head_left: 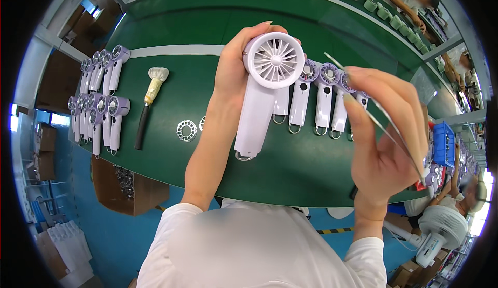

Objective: The person uses tweezers to work on the internal fan blades of handheld fans, positions metal rings onto the fans, and taps the rings into place with a padded hammer.

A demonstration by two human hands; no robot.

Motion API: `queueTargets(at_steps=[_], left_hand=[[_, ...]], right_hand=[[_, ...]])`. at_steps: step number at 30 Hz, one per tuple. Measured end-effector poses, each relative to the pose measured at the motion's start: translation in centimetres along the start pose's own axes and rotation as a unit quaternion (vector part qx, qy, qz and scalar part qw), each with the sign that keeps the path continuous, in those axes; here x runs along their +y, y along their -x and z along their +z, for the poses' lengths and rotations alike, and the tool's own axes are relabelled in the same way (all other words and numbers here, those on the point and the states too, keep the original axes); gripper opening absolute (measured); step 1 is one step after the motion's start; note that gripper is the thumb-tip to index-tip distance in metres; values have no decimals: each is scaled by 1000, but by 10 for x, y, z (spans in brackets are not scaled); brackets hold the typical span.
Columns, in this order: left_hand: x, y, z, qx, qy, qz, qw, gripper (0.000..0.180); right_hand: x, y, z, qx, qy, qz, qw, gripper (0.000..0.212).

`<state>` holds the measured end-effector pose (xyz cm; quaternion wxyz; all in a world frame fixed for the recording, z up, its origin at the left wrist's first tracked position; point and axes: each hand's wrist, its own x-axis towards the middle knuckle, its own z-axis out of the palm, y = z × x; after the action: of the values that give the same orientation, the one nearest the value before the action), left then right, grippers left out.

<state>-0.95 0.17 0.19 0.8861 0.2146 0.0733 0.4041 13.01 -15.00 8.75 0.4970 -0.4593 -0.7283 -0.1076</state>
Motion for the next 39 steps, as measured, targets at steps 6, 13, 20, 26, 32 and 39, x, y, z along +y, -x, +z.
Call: queueTargets(at_steps=[6,13,20,26,32,39], left_hand=[[-1,3,5,-66,36,-30,997,28],[-4,8,17,-66,-15,-4,998,31],[-8,10,18,-32,-78,27,996,32],[-8,10,16,-27,-121,39,991,32],[-9,10,17,-5,-175,76,982,31],[-10,11,18,9,-203,107,973,27]], right_hand=[[1,5,18,-27,-43,18,999,22],[10,3,29,-31,-66,0,997,23],[6,2,33,-41,-10,7,999,20],[0,-1,34,-57,19,32,998,17],[-2,-6,36,-79,54,24,995,14],[-1,-11,32,-121,40,42,991,10]])
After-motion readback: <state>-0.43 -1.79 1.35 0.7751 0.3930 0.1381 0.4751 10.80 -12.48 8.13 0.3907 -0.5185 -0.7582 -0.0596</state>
